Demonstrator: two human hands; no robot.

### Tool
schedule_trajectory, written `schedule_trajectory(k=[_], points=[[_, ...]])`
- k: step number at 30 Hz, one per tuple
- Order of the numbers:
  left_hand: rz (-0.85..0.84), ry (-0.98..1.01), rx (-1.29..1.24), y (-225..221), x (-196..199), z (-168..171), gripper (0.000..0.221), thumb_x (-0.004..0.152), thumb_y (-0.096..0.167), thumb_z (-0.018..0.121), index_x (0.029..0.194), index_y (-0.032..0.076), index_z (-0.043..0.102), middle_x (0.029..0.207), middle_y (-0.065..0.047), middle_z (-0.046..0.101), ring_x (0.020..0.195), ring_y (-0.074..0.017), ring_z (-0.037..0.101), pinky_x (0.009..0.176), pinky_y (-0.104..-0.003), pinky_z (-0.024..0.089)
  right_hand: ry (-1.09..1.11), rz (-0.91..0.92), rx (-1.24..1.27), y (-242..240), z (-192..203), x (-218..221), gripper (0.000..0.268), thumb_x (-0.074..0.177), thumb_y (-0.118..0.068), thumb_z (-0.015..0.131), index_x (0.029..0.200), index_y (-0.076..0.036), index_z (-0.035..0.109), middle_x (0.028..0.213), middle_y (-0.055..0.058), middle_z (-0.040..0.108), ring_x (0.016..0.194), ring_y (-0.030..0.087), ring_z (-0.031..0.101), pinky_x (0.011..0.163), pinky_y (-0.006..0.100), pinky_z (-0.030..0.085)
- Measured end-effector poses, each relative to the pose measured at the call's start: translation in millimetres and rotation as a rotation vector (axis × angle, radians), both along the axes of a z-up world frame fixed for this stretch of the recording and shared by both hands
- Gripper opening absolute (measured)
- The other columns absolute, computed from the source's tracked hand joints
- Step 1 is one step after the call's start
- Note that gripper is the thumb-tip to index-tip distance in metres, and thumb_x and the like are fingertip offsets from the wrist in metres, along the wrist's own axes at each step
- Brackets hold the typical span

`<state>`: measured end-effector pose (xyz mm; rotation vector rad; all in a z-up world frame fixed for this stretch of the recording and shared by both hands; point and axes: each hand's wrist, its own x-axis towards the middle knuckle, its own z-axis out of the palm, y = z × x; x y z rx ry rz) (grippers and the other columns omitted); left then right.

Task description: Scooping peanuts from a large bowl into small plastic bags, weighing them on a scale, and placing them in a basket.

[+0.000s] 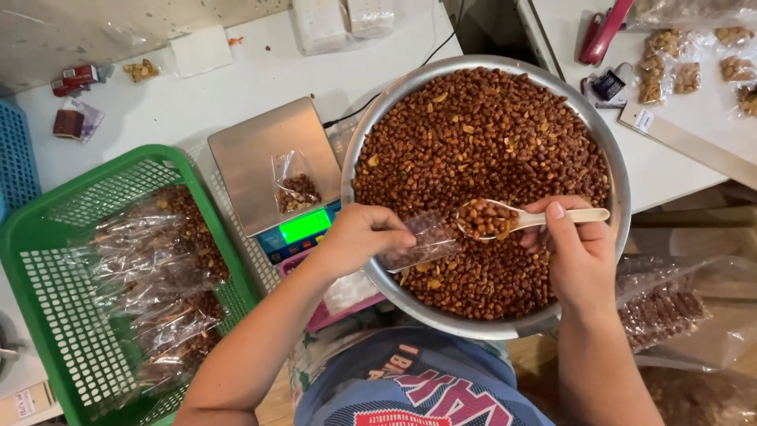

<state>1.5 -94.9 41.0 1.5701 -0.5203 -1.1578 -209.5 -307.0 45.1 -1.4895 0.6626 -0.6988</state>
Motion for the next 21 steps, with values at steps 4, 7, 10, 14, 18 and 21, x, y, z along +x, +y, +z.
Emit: schedule_trajectory(k=[4, 7, 10, 14, 18, 21], points=[[-0.088, -0.053, 0.0, -18.2, -5.2, 6.6, 0.016, 0.085, 0.014, 0.08, 0.096, 0.003, 0.078, 0.08, -0.014, 0.079, 0.074, -0.0215, 0.078, 0.068, -0.032, 0.064, 0.082, 0.052, -0.113, 3.3, 11.2, 9.2, 0.025, 0.11, -0.014, 0.055, 0.105, 0.006, 0.07, 0.071, 0.021, 0.066, 0.061, 0.023, 0.069, 0.056, 0.032, 0.058], [-0.197, -0.049, -0.035, -32.7, -9.5, 3.4, 0.022, 0.091, 0.018, 0.075, 0.108, 0.003, 0.075, 0.089, -0.016, 0.078, 0.078, -0.0234, 0.078, 0.071, -0.035, 0.066, 0.076, 0.223, -0.304, -0.9, 10.7, 13.4, 0.018, 0.104, -0.01, 0.059, 0.098, 0.0, 0.073, 0.079, 0.02, 0.07, 0.065, 0.024, 0.069, 0.06, 0.035, 0.059], [-0.237, 0.007, -0.096, -35.3, -23.4, 12.9, 0.046, 0.088, 0.024, 0.078, 0.127, 0.003, 0.066, 0.11, -0.019, 0.073, 0.092, -0.0257, 0.074, 0.072, -0.035, 0.066, 0.018, 0.41, -0.619, 2.9, 27.2, 15.8, 0.012, 0.097, -0.007, 0.065, 0.096, -0.006, 0.076, 0.085, 0.017, 0.071, 0.065, 0.024, 0.065, 0.064, 0.035, 0.058], [-0.08, 0.122, -0.151, -29.9, -44.0, 4.1, 0.067, 0.084, 0.036, 0.083, 0.136, 0.0, 0.062, 0.124, -0.018, 0.069, 0.107, -0.0289, 0.07, 0.077, -0.042, 0.064, -0.163, 0.306, -0.818, -16.5, -9.6, -0.4, 0.012, 0.088, -0.005, 0.075, 0.096, -0.009, 0.083, 0.092, 0.015, 0.071, 0.073, 0.024, 0.065, 0.076, 0.037, 0.057], [-0.111, -0.199, -0.148, -18.1, -53.2, 10.0, 0.034, 0.095, 0.037, 0.062, 0.125, 0.024, 0.069, 0.129, -0.001, 0.074, 0.111, -0.0177, 0.073, 0.102, -0.038, 0.056, -0.394, 0.207, -0.74, -17.9, -4.1, 4.7, 0.016, 0.108, 0.004, 0.053, 0.113, -0.004, 0.065, 0.108, 0.015, 0.065, 0.077, 0.014, 0.07, 0.064, 0.02, 0.054], [0.083, -0.371, -0.395, 5.5, -38.5, -14.5, 0.018, 0.102, 0.024, 0.062, 0.119, 0.022, 0.069, 0.113, -0.001, 0.078, 0.097, -0.0142, 0.077, 0.087, -0.028, 0.067, -0.196, -0.012, -0.485, -17.6, -6.6, -1.7, 0.017, 0.118, -0.012, 0.056, 0.12, 0.004, 0.062, 0.101, 0.016, 0.06, 0.084, 0.023, 0.071, 0.075, 0.028, 0.061]])
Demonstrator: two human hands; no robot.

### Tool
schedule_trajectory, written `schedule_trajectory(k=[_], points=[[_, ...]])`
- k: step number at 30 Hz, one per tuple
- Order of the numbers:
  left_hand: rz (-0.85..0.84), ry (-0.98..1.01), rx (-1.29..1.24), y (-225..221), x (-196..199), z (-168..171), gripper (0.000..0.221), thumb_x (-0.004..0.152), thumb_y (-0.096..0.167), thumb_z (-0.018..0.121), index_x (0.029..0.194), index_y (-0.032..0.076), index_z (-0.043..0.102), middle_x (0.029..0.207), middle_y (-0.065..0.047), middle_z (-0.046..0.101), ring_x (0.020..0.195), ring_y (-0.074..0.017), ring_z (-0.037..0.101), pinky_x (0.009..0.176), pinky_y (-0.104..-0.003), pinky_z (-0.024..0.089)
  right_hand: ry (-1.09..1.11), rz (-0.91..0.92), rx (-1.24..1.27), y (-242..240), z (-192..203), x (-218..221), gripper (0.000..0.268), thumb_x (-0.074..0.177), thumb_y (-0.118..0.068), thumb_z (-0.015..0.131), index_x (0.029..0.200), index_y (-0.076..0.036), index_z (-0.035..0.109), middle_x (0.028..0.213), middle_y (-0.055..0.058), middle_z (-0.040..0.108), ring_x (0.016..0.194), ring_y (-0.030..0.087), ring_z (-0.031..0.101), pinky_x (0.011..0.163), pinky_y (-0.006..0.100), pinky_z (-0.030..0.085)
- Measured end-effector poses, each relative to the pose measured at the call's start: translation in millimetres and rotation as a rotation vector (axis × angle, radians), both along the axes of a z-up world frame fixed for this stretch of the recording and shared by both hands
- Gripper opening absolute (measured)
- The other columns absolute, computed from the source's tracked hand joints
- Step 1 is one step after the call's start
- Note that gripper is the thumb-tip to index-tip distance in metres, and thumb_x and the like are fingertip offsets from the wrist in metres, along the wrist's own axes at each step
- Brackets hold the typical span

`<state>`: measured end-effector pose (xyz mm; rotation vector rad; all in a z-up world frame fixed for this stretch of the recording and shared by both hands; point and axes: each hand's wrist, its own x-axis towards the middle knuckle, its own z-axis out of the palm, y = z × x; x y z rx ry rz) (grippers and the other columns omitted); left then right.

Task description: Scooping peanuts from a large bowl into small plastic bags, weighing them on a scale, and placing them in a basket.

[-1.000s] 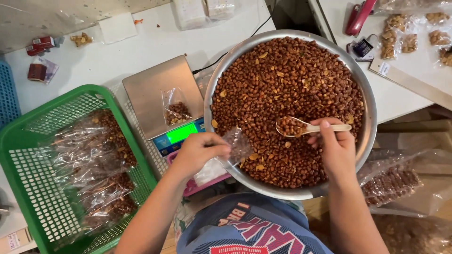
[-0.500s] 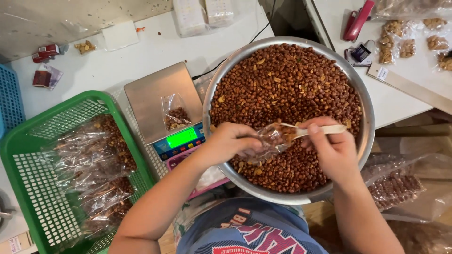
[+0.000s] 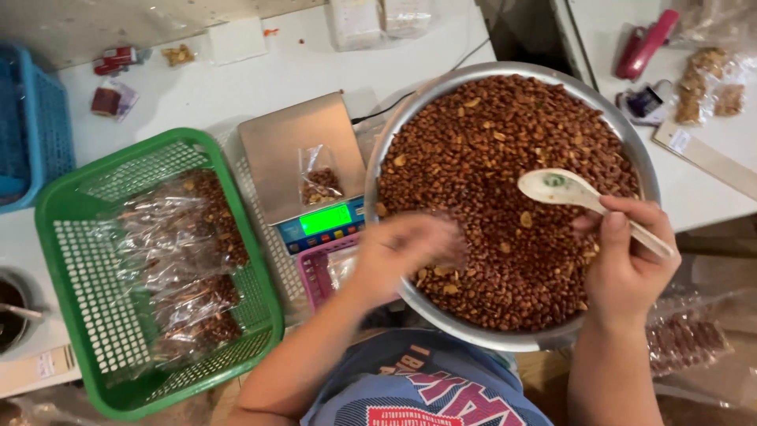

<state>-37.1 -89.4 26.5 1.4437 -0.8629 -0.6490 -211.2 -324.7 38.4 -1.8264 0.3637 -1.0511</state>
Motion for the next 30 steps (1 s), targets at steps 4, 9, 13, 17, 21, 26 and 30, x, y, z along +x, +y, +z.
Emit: schedule_trajectory(k=[4, 9, 13, 17, 21, 26, 30], points=[[0.62, -0.055, 0.139, 27.6, 74.6, -21.3, 0.012, 0.096, 0.024, 0.069, 0.096, 0.016, 0.078, 0.136, -0.007, 0.059, 0.127, -0.0243, 0.057, 0.11, -0.044, 0.043, 0.161, -0.028, 0.118, 1.9, -6.8, -12.1, 0.017, 0.119, -0.007, 0.055, 0.124, 0.008, 0.061, 0.096, 0.021, 0.066, 0.083, 0.024, 0.068, 0.08, 0.032, 0.06], [0.701, -0.159, 0.475, 51.1, 145.6, -72.9, 0.04, 0.101, 0.027, 0.051, 0.075, 0.008, 0.075, 0.095, -0.012, 0.073, 0.092, -0.0247, 0.065, 0.081, -0.038, 0.046, 0.253, 0.04, 0.074, 11.3, -12.5, -22.4, 0.019, 0.116, -0.007, 0.055, 0.122, 0.009, 0.062, 0.096, 0.021, 0.068, 0.082, 0.023, 0.07, 0.077, 0.031, 0.062], [1.001, -0.369, 0.299, 66.5, 150.3, -68.0, 0.028, 0.088, 0.031, 0.077, 0.11, 0.014, 0.078, 0.106, -0.007, 0.072, 0.101, -0.0209, 0.067, 0.092, -0.035, 0.051, 0.347, 0.024, 0.056, 17.6, -7.7, -22.5, 0.018, 0.114, -0.005, 0.057, 0.121, 0.011, 0.064, 0.096, 0.02, 0.067, 0.081, 0.022, 0.07, 0.079, 0.031, 0.061], [1.071, -0.463, -0.012, 109.6, 152.0, -53.9, 0.05, 0.093, -0.003, 0.072, 0.139, 0.01, 0.058, 0.098, -0.003, 0.067, 0.093, -0.0139, 0.065, 0.091, -0.03, 0.054, 0.389, 0.007, -0.037, 20.2, 1.8, -19.8, 0.014, 0.117, -0.002, 0.058, 0.121, 0.01, 0.066, 0.102, 0.021, 0.066, 0.083, 0.023, 0.07, 0.08, 0.03, 0.058], [1.003, -0.704, 0.311, 178.5, 126.7, -1.0, 0.011, 0.094, 0.0, 0.072, 0.102, 0.004, 0.076, 0.101, -0.008, 0.055, 0.099, -0.0271, 0.056, 0.089, -0.039, 0.046, 0.405, 0.048, -0.122, 16.2, -2.5, -20.9, 0.017, 0.12, 0.001, 0.059, 0.124, 0.016, 0.066, 0.106, 0.027, 0.067, 0.085, 0.03, 0.07, 0.079, 0.036, 0.057], [0.814, -0.349, 0.616, 238.0, 69.5, 3.5, 0.032, 0.097, 0.009, 0.065, 0.123, 0.01, 0.046, 0.098, -0.007, 0.074, 0.065, -0.0234, 0.064, 0.063, -0.036, 0.047, 0.385, 0.038, -0.168, -1.9, -28.3, -22.1, 0.016, 0.133, 0.008, 0.06, 0.137, 0.022, 0.064, 0.113, 0.032, 0.065, 0.092, 0.035, 0.067, 0.089, 0.042, 0.055], [0.697, -0.058, 0.909, 287.4, 43.8, -42.7, 0.023, 0.087, 0.005, 0.059, 0.107, 0.014, 0.069, 0.105, -0.003, 0.076, 0.088, -0.0219, 0.069, 0.079, -0.036, 0.052, 0.348, 0.042, -0.182, 10.1, -28.6, -16.3, 0.016, 0.143, 0.004, 0.055, 0.145, 0.018, 0.063, 0.126, 0.03, 0.066, 0.096, 0.034, 0.067, 0.093, 0.041, 0.058]])
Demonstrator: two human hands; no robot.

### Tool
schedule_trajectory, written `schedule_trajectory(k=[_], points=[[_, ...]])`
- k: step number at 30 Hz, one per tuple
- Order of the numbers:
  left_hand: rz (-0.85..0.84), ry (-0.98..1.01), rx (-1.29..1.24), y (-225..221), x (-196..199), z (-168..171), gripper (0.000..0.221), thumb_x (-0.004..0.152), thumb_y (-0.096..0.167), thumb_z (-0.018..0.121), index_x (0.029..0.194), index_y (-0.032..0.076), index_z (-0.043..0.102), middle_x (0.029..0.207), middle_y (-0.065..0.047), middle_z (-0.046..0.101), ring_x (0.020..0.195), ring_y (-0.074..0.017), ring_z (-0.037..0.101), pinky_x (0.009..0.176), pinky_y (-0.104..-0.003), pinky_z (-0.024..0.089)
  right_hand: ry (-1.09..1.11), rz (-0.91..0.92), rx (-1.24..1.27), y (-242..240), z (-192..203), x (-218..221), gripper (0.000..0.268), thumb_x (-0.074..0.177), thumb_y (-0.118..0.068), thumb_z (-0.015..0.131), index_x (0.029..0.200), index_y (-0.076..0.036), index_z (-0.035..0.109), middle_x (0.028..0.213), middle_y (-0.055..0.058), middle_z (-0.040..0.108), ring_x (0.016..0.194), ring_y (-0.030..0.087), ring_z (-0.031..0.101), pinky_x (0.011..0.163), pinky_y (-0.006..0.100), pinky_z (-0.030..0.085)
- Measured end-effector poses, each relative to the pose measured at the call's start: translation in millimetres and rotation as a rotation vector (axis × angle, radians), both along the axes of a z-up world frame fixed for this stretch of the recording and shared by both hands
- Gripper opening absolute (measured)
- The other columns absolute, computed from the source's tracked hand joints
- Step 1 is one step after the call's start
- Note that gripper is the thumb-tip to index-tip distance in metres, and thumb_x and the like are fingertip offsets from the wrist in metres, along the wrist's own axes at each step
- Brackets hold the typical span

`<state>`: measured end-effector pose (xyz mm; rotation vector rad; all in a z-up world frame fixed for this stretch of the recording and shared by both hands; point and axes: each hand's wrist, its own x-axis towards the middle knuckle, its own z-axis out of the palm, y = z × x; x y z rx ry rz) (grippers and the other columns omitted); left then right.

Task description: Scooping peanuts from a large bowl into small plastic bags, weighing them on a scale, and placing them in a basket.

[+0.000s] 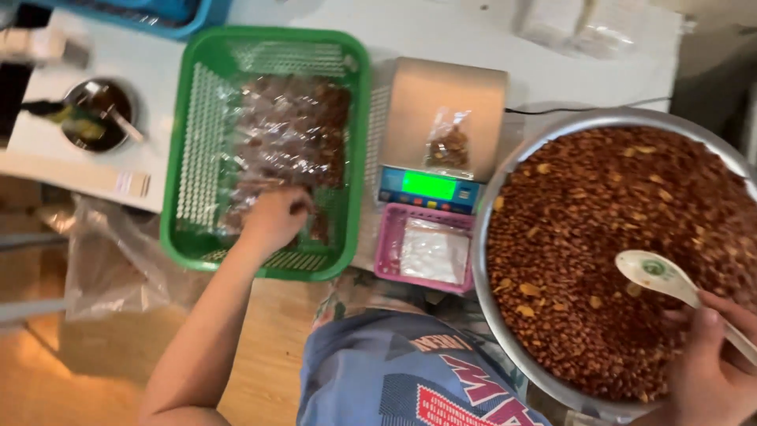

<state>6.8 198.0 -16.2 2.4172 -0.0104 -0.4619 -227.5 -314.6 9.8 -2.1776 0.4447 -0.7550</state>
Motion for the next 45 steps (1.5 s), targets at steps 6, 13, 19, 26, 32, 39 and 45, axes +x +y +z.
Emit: schedule_trajectory(k=[6, 13, 19, 26, 32, 39, 45], points=[[-0.051, 0.319, 0.6, 21.6, -20.4, -30.2, 0.044, 0.082, 0.045, 0.076, 0.106, 0.008, 0.07, 0.104, -0.013, 0.072, 0.099, -0.0355, 0.069, 0.076, -0.049, 0.059, 0.178, -0.001, -0.114, 3.9, 15.7, -2.7, 0.025, 0.146, -0.001, 0.051, 0.15, 0.023, 0.057, 0.129, 0.038, 0.062, 0.092, 0.043, 0.067, 0.085, 0.05, 0.059], [-0.006, -0.467, 0.55, -35.7, -35.7, 3.5, 0.052, 0.086, 0.053, 0.073, 0.116, 0.011, 0.069, 0.116, -0.018, 0.064, 0.101, -0.038, 0.065, 0.084, -0.053, 0.047, 0.565, -0.412, 0.218, 24.0, 63.0, -52.8, 0.014, 0.127, -0.018, 0.063, 0.129, -0.006, 0.069, 0.087, 0.021, 0.067, 0.069, 0.027, 0.062, 0.068, 0.035, 0.049], [-0.385, -0.442, -0.149, -157.3, -54.5, -38.7, 0.014, 0.095, 0.023, 0.068, 0.103, 0.012, 0.071, 0.095, -0.01, 0.071, 0.085, -0.0312, 0.069, 0.075, -0.044, 0.051, 1.089, -0.349, -0.091, 22.9, 32.9, -17.8, 0.058, 0.107, -0.053, 0.058, 0.084, -0.002, 0.075, 0.071, 0.019, 0.078, 0.08, 0.036, 0.076, 0.074, 0.046, 0.053], [-0.538, -0.746, 0.269, -188.5, -50.8, -101.2, 0.013, 0.098, 0.029, 0.058, 0.095, 0.02, 0.066, 0.088, -0.001, 0.059, 0.09, -0.0228, 0.063, 0.076, -0.037, 0.049, 0.277, -0.239, 0.199, 36.1, -4.4, 42.5, 0.026, 0.115, -0.009, 0.056, 0.108, 0.015, 0.062, 0.082, 0.033, 0.068, 0.071, 0.036, 0.071, 0.064, 0.048, 0.061], [-0.581, -0.736, 0.0, -160.7, -34.5, -105.3, 0.017, 0.102, 0.017, 0.049, 0.094, 0.023, 0.063, 0.086, 0.002, 0.056, 0.086, -0.0244, 0.061, 0.078, -0.039, 0.048, 0.072, -0.225, 0.586, 20.7, -12.6, 33.2, 0.023, 0.116, -0.008, 0.047, 0.116, 0.006, 0.065, 0.09, 0.023, 0.065, 0.076, 0.026, 0.071, 0.069, 0.038, 0.065], [-0.121, 0.05, -0.49, -174.1, -19.2, -11.0, 0.013, 0.081, 0.021, 0.088, 0.091, 0.018, 0.08, 0.078, 0.0, 0.074, 0.076, -0.014, 0.069, 0.075, -0.03, 0.055, -0.02, -0.247, 0.635, 2.3, -24.6, 6.6, 0.026, 0.117, -0.016, 0.048, 0.112, 0.001, 0.067, 0.083, 0.014, 0.063, 0.065, 0.016, 0.064, 0.058, 0.025, 0.056], [-0.425, 0.307, -0.538, -238.4, -11.9, 42.5, 0.025, 0.069, 0.024, 0.092, 0.086, 0.009, 0.082, 0.073, -0.008, 0.077, 0.075, -0.0188, 0.07, 0.079, -0.035, 0.056, -0.11, -0.14, 0.685, 6.4, 5.0, 11.5, 0.028, 0.116, -0.019, 0.049, 0.11, 0.002, 0.066, 0.075, 0.013, 0.06, 0.058, 0.015, 0.061, 0.053, 0.024, 0.053]])
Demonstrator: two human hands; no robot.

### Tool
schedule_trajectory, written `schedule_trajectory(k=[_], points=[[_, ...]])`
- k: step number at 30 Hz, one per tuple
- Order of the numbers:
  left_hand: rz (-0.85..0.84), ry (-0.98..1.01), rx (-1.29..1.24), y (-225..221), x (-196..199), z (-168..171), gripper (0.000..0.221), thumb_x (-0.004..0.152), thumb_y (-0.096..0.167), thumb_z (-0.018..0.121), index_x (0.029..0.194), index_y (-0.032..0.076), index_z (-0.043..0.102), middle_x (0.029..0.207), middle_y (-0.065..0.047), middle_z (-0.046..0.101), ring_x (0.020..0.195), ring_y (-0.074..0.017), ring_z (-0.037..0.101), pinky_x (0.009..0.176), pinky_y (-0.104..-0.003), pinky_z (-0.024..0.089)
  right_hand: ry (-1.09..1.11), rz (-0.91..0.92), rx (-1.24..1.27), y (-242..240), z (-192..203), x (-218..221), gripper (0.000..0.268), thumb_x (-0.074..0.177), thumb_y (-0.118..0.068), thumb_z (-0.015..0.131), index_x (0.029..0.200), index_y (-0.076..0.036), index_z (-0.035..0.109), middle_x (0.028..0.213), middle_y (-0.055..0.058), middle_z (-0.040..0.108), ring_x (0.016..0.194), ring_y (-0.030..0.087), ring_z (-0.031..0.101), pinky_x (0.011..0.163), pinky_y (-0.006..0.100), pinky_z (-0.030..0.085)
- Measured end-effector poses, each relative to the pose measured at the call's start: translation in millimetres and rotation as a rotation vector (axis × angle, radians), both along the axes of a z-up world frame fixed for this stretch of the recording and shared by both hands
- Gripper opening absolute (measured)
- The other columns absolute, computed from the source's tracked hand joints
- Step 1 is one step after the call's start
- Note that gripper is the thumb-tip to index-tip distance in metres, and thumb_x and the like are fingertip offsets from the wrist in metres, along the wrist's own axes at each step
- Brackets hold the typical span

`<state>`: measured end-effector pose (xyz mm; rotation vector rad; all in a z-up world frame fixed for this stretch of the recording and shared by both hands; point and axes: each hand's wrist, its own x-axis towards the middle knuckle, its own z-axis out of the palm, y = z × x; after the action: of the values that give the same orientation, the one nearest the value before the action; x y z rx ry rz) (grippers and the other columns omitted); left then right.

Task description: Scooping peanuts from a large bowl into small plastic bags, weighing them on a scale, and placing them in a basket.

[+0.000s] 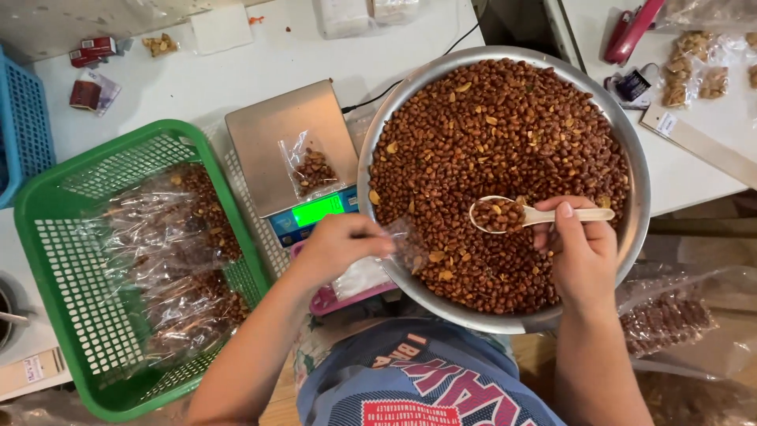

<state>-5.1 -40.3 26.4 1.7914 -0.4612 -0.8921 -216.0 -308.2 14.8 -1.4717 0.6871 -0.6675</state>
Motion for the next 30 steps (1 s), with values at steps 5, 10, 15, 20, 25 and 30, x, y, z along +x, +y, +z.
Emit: schedule_trajectory(k=[5, 10, 15, 20, 25, 30], points=[[-0.378, -0.08, 0.151, -45.1, 12.5, 19.9, 0.015, 0.084, 0.034, 0.082, 0.086, 0.019, 0.081, 0.078, 0.007, 0.076, 0.065, -0.0052, 0.061, 0.065, -0.026, 0.045, 0.001, 0.165, -0.072, 8.1, 42.9, 3.8, 0.026, 0.114, -0.021, 0.049, 0.111, 0.0, 0.065, 0.085, 0.009, 0.065, 0.066, 0.013, 0.059, 0.06, 0.02, 0.045], [-0.485, -0.072, 0.076, -76.1, 1.7, 35.9, 0.02, 0.09, 0.031, 0.071, 0.105, 0.019, 0.077, 0.095, 0.002, 0.08, 0.081, -0.0099, 0.074, 0.072, -0.027, 0.06, 0.046, 0.336, -0.4, 7.9, 50.9, 8.8, 0.02, 0.11, -0.012, 0.051, 0.111, 0.0, 0.067, 0.085, 0.005, 0.064, 0.067, 0.009, 0.055, 0.059, 0.019, 0.046], [-0.592, 0.086, -0.07, -91.6, -20.7, 45.3, 0.051, 0.089, 0.033, 0.068, 0.136, 0.015, 0.062, 0.094, -0.001, 0.074, 0.067, -0.0077, 0.063, 0.056, -0.018, 0.056, 0.069, 0.551, -0.932, -0.4, 45.2, 3.3, 0.025, 0.097, 0.004, 0.057, 0.115, -0.009, 0.069, 0.105, 0.011, 0.064, 0.075, 0.013, 0.059, 0.057, 0.021, 0.051], [-0.21, -0.02, -0.401, -83.8, -46.4, 15.9, 0.029, 0.097, 0.031, 0.065, 0.119, 0.014, 0.074, 0.118, -0.002, 0.076, 0.108, -0.0154, 0.072, 0.099, -0.031, 0.054, -0.332, 0.279, -0.992, -16.2, 30.5, -8.0, 0.016, 0.103, 0.002, 0.062, 0.114, -0.006, 0.07, 0.116, 0.014, 0.061, 0.069, 0.009, 0.051, 0.061, 0.023, 0.044], [0.204, -0.247, -0.341, -44.2, -14.9, -2.5, 0.019, 0.099, 0.026, 0.062, 0.11, 0.017, 0.075, 0.111, -0.003, 0.077, 0.103, -0.0179, 0.073, 0.096, -0.035, 0.06, -0.266, 0.105, -0.753, -6.5, 35.7, -9.1, 0.014, 0.115, -0.002, 0.052, 0.117, 0.009, 0.06, 0.106, 0.023, 0.059, 0.08, 0.028, 0.071, 0.07, 0.03, 0.061], [0.602, -0.482, 0.064, -11.1, 73.8, -32.8, 0.032, 0.094, 0.038, 0.059, 0.089, 0.014, 0.08, 0.148, -0.011, 0.051, 0.139, -0.0299, 0.044, 0.116, -0.055, 0.029, -0.097, 0.197, -0.619, -9.2, 13.7, -17.5, 0.013, 0.112, -0.001, 0.057, 0.121, 0.009, 0.06, 0.104, 0.021, 0.067, 0.085, 0.023, 0.073, 0.076, 0.026, 0.062]])
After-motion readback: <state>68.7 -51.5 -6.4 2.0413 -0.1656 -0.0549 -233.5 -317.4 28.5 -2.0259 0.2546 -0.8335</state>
